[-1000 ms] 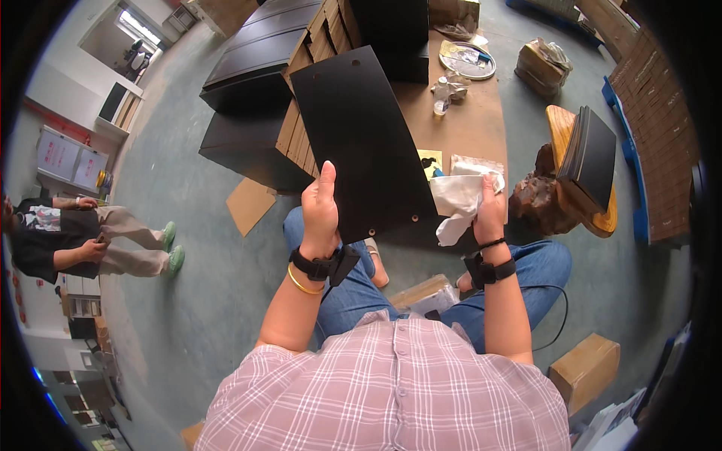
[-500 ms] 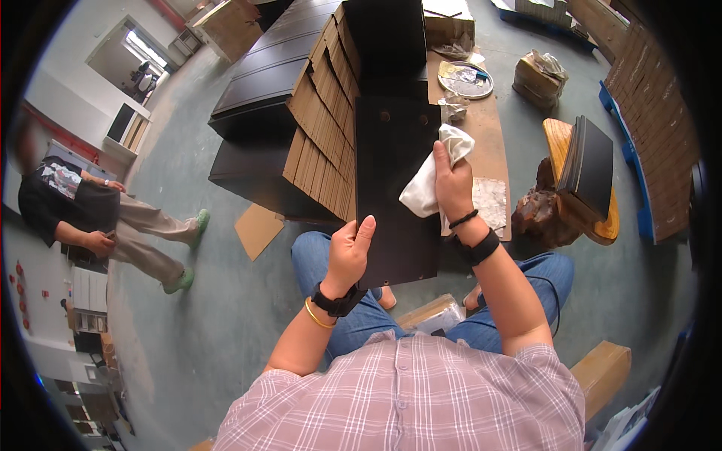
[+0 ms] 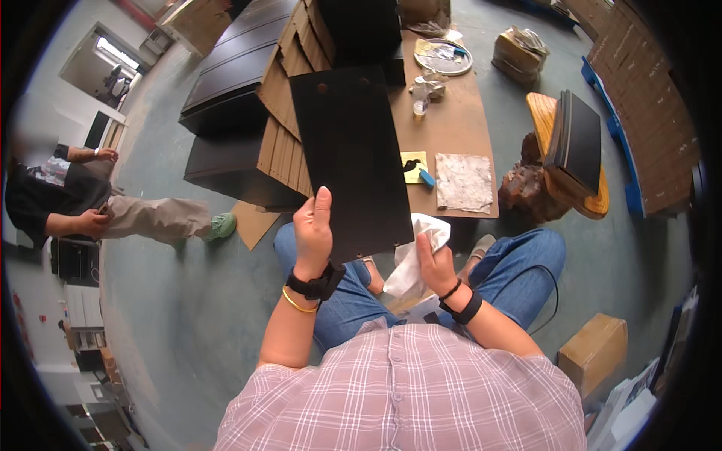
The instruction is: Wiping and sanding black furniture panels on a workbench.
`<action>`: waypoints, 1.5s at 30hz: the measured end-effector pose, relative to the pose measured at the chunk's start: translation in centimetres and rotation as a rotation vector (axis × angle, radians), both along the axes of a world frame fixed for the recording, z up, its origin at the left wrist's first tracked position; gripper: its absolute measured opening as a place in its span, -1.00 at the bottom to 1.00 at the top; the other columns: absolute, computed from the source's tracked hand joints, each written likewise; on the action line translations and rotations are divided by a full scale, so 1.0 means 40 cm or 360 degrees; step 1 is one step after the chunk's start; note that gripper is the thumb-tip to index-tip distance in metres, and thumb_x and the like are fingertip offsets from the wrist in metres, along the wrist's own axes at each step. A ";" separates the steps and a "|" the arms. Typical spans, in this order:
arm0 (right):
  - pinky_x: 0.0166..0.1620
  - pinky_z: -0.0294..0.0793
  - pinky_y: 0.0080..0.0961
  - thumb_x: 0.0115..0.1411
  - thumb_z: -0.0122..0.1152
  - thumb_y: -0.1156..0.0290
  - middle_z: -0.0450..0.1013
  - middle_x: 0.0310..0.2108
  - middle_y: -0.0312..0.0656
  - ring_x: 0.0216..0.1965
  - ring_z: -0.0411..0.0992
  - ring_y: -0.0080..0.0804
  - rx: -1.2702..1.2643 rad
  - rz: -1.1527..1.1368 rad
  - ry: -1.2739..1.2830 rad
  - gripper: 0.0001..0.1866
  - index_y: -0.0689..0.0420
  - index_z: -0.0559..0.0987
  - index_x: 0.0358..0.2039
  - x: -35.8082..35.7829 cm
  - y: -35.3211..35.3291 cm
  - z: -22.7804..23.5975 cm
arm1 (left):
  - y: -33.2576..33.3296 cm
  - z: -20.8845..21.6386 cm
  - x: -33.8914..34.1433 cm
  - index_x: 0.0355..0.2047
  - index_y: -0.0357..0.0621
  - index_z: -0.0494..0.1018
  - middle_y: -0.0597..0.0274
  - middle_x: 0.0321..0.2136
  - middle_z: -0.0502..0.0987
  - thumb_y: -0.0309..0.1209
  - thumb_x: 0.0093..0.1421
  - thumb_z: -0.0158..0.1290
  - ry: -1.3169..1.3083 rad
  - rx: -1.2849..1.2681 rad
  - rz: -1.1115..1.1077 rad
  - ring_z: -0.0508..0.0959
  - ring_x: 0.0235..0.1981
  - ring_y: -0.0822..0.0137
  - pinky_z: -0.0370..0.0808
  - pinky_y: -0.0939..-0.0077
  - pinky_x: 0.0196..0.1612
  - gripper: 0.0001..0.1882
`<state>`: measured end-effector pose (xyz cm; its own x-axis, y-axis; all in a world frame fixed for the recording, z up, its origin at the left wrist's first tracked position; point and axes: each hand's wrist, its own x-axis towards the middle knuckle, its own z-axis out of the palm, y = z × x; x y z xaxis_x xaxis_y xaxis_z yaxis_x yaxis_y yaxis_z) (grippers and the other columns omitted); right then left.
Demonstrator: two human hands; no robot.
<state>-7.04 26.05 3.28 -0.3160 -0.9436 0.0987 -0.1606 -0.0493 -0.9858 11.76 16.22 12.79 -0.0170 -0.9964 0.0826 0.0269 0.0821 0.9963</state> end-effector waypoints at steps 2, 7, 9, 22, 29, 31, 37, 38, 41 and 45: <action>-0.23 0.41 -0.19 0.27 -0.03 0.13 0.47 -0.36 0.17 -0.24 0.44 0.17 0.0294 -0.0086 0.0100 -0.60 0.28 0.48 -0.27 -0.047 -0.035 -0.067 | 0.013 0.052 0.000 -0.49 -0.26 0.46 0.39 -0.60 0.47 -0.19 0.35 -0.15 0.0148 0.0190 -0.0098 0.42 -0.60 0.62 0.35 0.75 -0.54 -0.58; 0.00 0.34 -0.12 0.04 0.11 0.31 0.38 -0.10 0.30 -0.05 0.35 0.25 0.0419 -0.0493 0.0405 -0.39 0.31 0.17 0.05 -0.246 -0.188 -0.261 | -0.004 0.030 -0.003 -0.29 -0.32 0.47 0.22 -0.40 0.56 -0.15 0.35 -0.19 0.0206 0.0423 -0.0283 0.56 -0.43 0.47 0.50 0.67 -0.34 -0.57; 0.03 0.34 -0.14 0.00 0.12 0.35 0.37 -0.11 0.32 -0.05 0.36 0.24 0.0602 -0.0521 0.0446 -0.41 0.33 0.19 0.02 -0.313 -0.249 -0.266 | -0.004 0.023 0.014 -0.24 -0.31 0.46 0.22 -0.35 0.56 -0.16 0.35 -0.18 0.0402 0.0621 -0.0372 0.56 -0.38 0.47 0.50 0.64 -0.29 -0.58; 0.08 0.33 -0.21 -0.06 0.24 0.30 0.38 -0.04 0.22 0.01 0.36 0.10 0.0935 -0.0533 0.0796 -0.30 0.28 0.21 0.07 -0.463 -0.417 -0.322 | 0.002 -0.029 0.048 -0.09 -0.30 0.40 0.13 -0.15 0.52 -0.20 0.35 -0.19 0.0878 0.0826 -0.0417 0.53 -0.15 0.33 0.48 0.47 -0.04 -0.61; 0.09 0.34 -0.39 -0.19 0.41 0.23 0.43 -0.05 0.13 0.02 0.41 -0.12 0.1091 -0.0105 0.0934 -0.29 0.37 0.46 -0.02 -0.412 -0.400 -0.388 | -0.008 -0.035 0.054 -0.02 -0.24 0.37 0.19 -0.09 0.49 -0.23 0.34 -0.15 0.0931 0.0779 -0.0435 0.50 -0.09 0.37 0.44 0.48 0.01 -0.64; -0.01 0.43 -0.40 -0.18 0.40 0.24 0.50 -0.15 0.04 -0.10 0.48 -0.17 0.1080 0.0015 0.0824 -0.46 0.25 0.57 -0.16 -0.420 -0.393 -0.433 | -0.012 -0.037 0.035 0.03 -0.20 0.34 0.25 -0.12 0.49 -0.31 0.32 -0.10 0.0867 0.0673 -0.0318 0.50 -0.12 0.41 0.46 0.53 -0.06 -0.66; -0.17 0.50 -0.51 -0.09 0.32 0.49 0.57 -0.30 -0.07 -0.25 0.54 -0.37 0.1056 0.0102 0.0645 -0.68 0.23 0.60 -0.25 -0.308 -0.395 -0.512 | 0.008 -0.101 0.122 0.05 -0.18 0.34 0.20 -0.06 0.48 -0.49 0.23 -0.04 0.0927 0.0683 -0.0301 0.48 -0.05 0.34 0.42 0.44 0.04 -0.65; -0.18 0.52 -0.50 -0.08 0.30 0.49 0.56 -0.26 -0.07 -0.25 0.54 -0.37 0.1134 0.0169 0.0555 -0.66 0.22 0.59 -0.22 -0.268 -0.410 -0.500 | 0.017 -0.116 0.151 0.04 -0.18 0.35 0.20 -0.07 0.48 -0.53 0.18 0.01 0.0943 0.0672 -0.0277 0.48 -0.05 0.32 0.42 0.41 0.05 -0.62; -0.09 0.49 -0.40 -0.11 0.25 0.47 0.52 -0.19 -0.03 -0.17 0.52 -0.25 0.1041 -0.0011 0.0795 -0.59 0.19 0.56 -0.15 -0.286 -0.421 -0.556 | 0.010 -0.157 0.154 0.02 -0.18 0.36 0.19 -0.08 0.49 -0.60 0.06 0.09 0.0908 0.0696 -0.0319 0.49 -0.06 0.29 0.42 0.39 0.05 -0.53; -0.01 0.43 -0.35 -0.09 0.26 0.43 0.52 -0.21 0.01 -0.11 0.47 -0.13 0.0970 -0.0121 0.0852 -0.58 0.13 0.53 -0.13 -0.259 -0.474 -0.572 | -0.006 -0.186 0.169 0.03 -0.17 0.35 0.18 -0.09 0.49 -0.61 -0.01 0.14 0.0939 0.0756 -0.0350 0.49 -0.07 0.27 0.43 0.37 0.03 -0.47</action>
<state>-17.38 7.10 -19.61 -0.4373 -0.8580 -0.2696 -0.5987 0.5014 -0.6246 18.50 16.00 5.35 -0.3038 -0.9062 -0.2941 0.5283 -0.4172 0.7395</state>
